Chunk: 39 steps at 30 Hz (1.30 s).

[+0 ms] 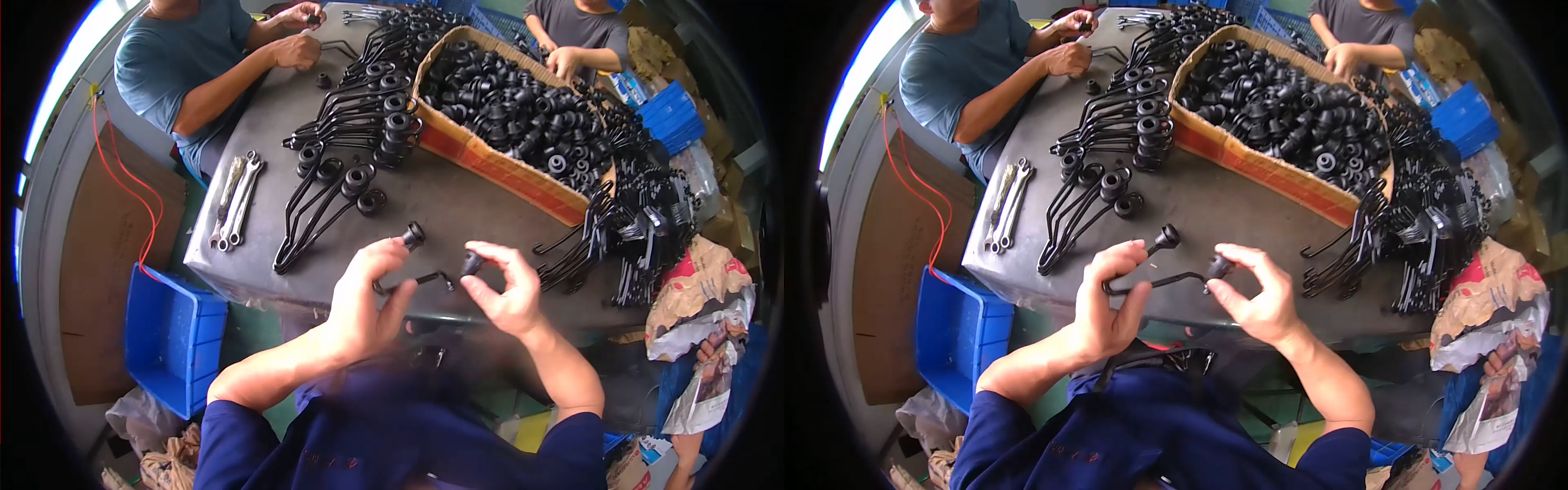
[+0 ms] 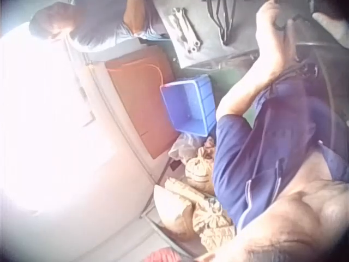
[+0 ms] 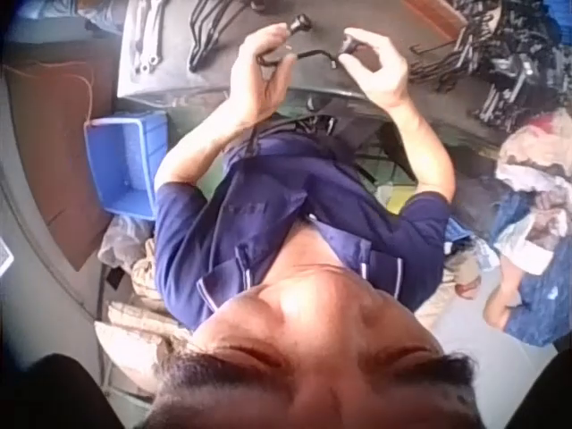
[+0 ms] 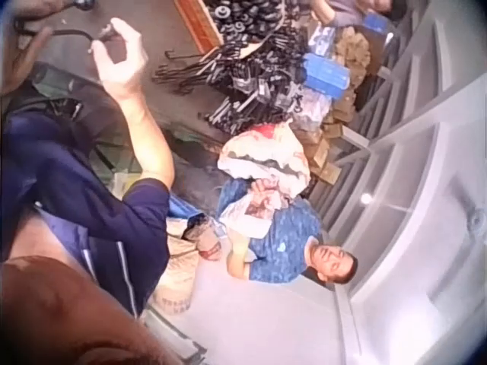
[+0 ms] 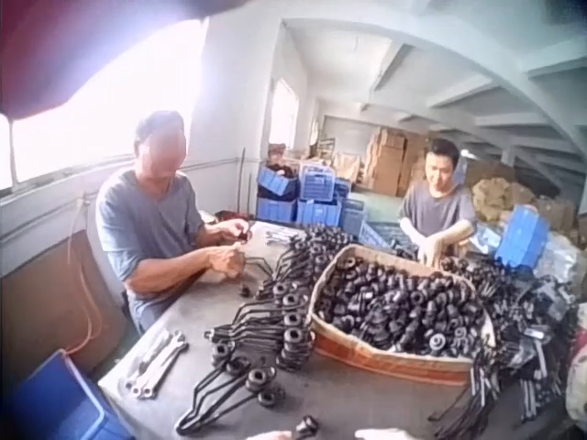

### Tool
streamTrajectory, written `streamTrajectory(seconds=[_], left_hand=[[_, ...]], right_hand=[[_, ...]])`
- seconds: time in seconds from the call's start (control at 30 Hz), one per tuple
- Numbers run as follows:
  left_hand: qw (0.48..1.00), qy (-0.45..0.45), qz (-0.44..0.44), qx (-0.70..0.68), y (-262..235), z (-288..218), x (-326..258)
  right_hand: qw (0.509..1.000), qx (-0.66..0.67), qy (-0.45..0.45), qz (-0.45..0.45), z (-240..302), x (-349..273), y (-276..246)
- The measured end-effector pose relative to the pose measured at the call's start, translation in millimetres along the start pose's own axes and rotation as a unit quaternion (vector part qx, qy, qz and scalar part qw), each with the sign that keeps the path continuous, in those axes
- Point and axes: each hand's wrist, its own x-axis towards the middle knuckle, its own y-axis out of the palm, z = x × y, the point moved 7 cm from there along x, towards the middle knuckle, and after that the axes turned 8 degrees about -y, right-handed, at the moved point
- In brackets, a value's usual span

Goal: Assemble rubber bushings onto metal linkage arms at an industrial workstation.

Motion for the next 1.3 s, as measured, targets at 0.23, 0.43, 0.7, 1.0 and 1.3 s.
streamTrajectory(seconds=[0.23,0.43,0.7,1.0,1.3], left_hand=[[0.986,0.099,0.056,0.119,7,-25,-14],[0.978,0.111,0.059,0.168,15,-44,-9],[0.966,0.123,0.086,0.211,25,-58,1],[0.961,0.131,0.081,0.230,28,-62,2],[0.972,0.086,0.068,0.208,-23,-45,-30]], right_hand=[[0.998,0.038,0.045,0.032,-13,-34,31],[0.994,0.031,0.061,0.086,-15,-27,32],[0.995,0.017,0.009,0.100,6,15,3],[0.966,0.109,0.168,-0.165,-62,27,61],[0.975,0.138,0.149,-0.094,-67,11,27]])
